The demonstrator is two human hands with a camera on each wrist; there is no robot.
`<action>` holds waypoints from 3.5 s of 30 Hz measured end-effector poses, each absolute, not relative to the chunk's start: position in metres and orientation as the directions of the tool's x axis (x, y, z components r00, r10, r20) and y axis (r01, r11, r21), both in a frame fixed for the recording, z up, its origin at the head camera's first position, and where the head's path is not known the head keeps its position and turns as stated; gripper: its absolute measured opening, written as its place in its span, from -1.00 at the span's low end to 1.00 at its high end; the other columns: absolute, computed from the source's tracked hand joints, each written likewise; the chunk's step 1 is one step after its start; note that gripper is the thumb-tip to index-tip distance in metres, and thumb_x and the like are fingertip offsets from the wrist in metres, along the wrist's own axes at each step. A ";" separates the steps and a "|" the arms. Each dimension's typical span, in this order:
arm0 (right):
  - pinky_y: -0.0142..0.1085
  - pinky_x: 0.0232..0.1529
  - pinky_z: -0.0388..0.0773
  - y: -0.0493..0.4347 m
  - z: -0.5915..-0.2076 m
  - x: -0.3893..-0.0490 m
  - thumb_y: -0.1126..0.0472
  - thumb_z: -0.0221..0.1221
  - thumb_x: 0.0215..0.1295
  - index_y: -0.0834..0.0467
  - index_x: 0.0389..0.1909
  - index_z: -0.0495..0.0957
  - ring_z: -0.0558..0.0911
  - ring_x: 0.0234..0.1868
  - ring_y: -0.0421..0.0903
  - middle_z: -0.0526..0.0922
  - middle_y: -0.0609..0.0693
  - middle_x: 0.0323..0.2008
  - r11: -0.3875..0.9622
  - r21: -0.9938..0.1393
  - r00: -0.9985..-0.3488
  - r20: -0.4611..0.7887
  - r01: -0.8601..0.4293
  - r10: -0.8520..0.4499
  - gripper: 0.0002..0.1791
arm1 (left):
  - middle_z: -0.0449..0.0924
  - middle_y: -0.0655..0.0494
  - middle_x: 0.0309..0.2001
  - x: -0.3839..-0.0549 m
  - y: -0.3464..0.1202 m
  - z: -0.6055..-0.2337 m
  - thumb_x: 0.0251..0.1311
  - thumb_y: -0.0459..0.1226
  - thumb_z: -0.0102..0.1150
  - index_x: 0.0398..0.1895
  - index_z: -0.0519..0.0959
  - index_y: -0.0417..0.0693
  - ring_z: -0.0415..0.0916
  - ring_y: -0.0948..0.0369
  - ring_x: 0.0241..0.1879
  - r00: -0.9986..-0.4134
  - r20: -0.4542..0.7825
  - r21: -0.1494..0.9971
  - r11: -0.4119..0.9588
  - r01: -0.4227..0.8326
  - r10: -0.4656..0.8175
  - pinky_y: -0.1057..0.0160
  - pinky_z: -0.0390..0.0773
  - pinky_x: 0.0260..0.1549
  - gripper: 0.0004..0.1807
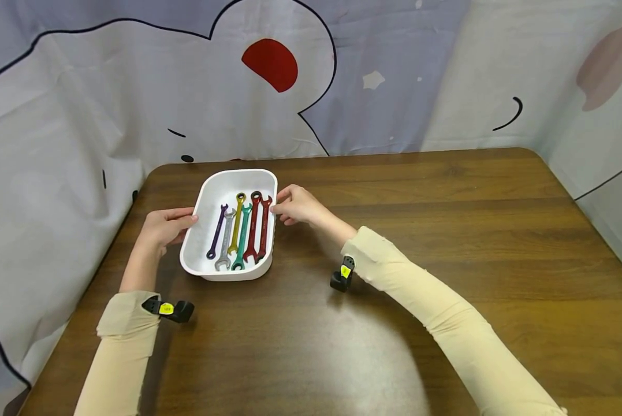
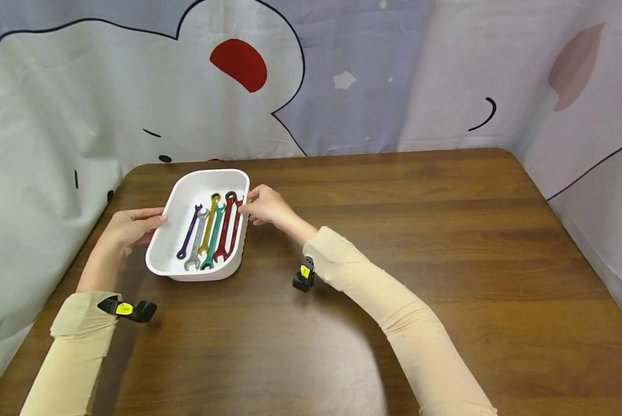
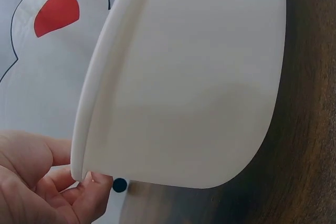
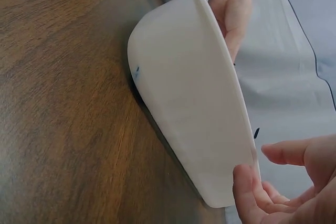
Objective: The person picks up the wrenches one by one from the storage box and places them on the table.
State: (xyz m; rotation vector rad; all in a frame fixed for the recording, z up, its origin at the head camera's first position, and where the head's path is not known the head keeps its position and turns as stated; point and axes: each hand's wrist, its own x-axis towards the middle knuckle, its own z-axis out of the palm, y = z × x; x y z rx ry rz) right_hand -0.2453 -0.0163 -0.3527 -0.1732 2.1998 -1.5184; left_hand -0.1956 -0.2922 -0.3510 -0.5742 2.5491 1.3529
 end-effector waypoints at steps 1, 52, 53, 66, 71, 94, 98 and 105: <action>-0.26 -0.28 0.66 -0.017 -0.353 -0.245 0.26 0.22 0.26 0.31 0.13 0.36 0.64 -0.34 -0.02 0.54 0.06 -0.33 0.379 -0.911 -0.886 -0.302 0.161 -0.351 -0.54 | 0.38 -0.18 0.27 -0.195 -0.292 -0.351 0.33 -0.11 0.10 0.34 0.37 -0.12 0.46 0.41 -0.33 -0.907 -0.345 0.753 0.506 -0.422 -0.243 0.52 0.53 -0.40 -0.44; -0.52 -0.62 0.49 -0.010 -0.358 -0.247 0.39 0.08 0.32 0.43 0.22 0.20 0.53 -0.63 -0.23 0.53 0.35 -0.07 0.247 -0.931 -0.870 -0.344 0.268 -0.352 -0.50 | 0.53 -0.11 0.11 -0.219 -0.290 -0.373 0.15 -0.10 0.31 0.14 0.57 -0.04 0.52 0.25 -0.29 -0.910 -0.305 0.793 0.455 -0.406 -0.281 0.28 0.63 -0.31 -0.52; -0.52 -0.63 0.49 -0.009 -0.358 -0.247 0.39 0.09 0.32 0.43 0.22 0.21 0.53 -0.63 -0.23 0.53 0.32 -0.11 0.249 -0.931 -0.872 -0.344 0.268 -0.349 -0.51 | 0.52 -0.11 0.12 -0.217 -0.287 -0.370 0.18 -0.11 0.29 0.16 0.56 -0.06 0.51 0.27 -0.30 -0.910 -0.304 0.788 0.463 -0.407 -0.282 0.31 0.62 -0.33 -0.52; -0.51 -0.64 0.48 0.002 -0.364 -0.251 0.38 0.08 0.33 0.43 0.22 0.19 0.54 -0.66 -0.25 0.52 0.19 -0.28 0.227 -0.934 -0.871 -0.342 0.276 -0.353 -0.50 | 0.38 -0.16 0.27 -0.207 -0.265 -0.349 0.33 -0.18 0.10 0.32 0.39 -0.16 0.47 0.32 -0.21 -0.909 -0.358 0.775 0.476 -0.416 -0.212 0.43 0.58 -0.24 -0.48; -0.50 -0.64 0.48 0.003 -0.362 -0.251 0.38 0.07 0.33 0.41 0.22 0.19 0.54 -0.66 -0.25 0.53 0.19 -0.28 0.231 -0.933 -0.871 -0.344 0.275 -0.352 -0.51 | 0.38 -0.15 0.28 -0.209 -0.264 -0.349 0.33 -0.17 0.10 0.33 0.37 -0.14 0.48 0.29 -0.17 -0.908 -0.362 0.779 0.467 -0.419 -0.212 0.44 0.58 -0.26 -0.47; -0.45 -0.58 0.49 0.006 -0.357 -0.255 0.29 0.16 0.30 0.35 0.14 0.31 0.57 -0.57 -0.23 0.57 0.02 -0.37 0.366 -0.914 -0.870 -0.316 0.172 -0.379 -0.56 | 0.46 -0.01 0.15 -0.235 -0.286 -0.381 0.20 -0.03 0.24 0.25 0.47 0.04 0.50 0.26 -0.20 -0.882 -0.371 0.759 0.453 -0.468 -0.289 0.38 0.51 -0.43 -0.45; -0.44 -0.55 0.52 0.005 -0.357 -0.257 0.26 0.17 0.29 0.35 0.13 0.32 0.57 -0.57 -0.22 0.60 0.05 -0.35 0.396 -0.907 -0.864 -0.312 0.145 -0.396 -0.55 | 0.44 -0.09 0.21 -0.234 -0.287 -0.380 0.23 -0.03 0.21 0.28 0.44 0.01 0.50 0.22 -0.16 -0.886 -0.368 0.765 0.450 -0.461 -0.283 0.37 0.51 -0.42 -0.43; -0.38 -0.46 0.59 0.008 -0.351 -0.259 0.15 0.22 0.27 0.30 0.13 0.37 0.60 -0.54 -0.19 0.66 0.29 -0.10 0.507 -0.859 -0.876 -0.294 0.066 -0.384 -0.51 | 0.49 0.01 0.16 -0.255 -0.310 -0.424 0.17 0.06 0.24 0.22 0.50 0.19 0.52 0.17 -0.13 -0.883 -0.320 0.779 0.435 -0.452 -0.343 0.36 0.46 -0.61 -0.47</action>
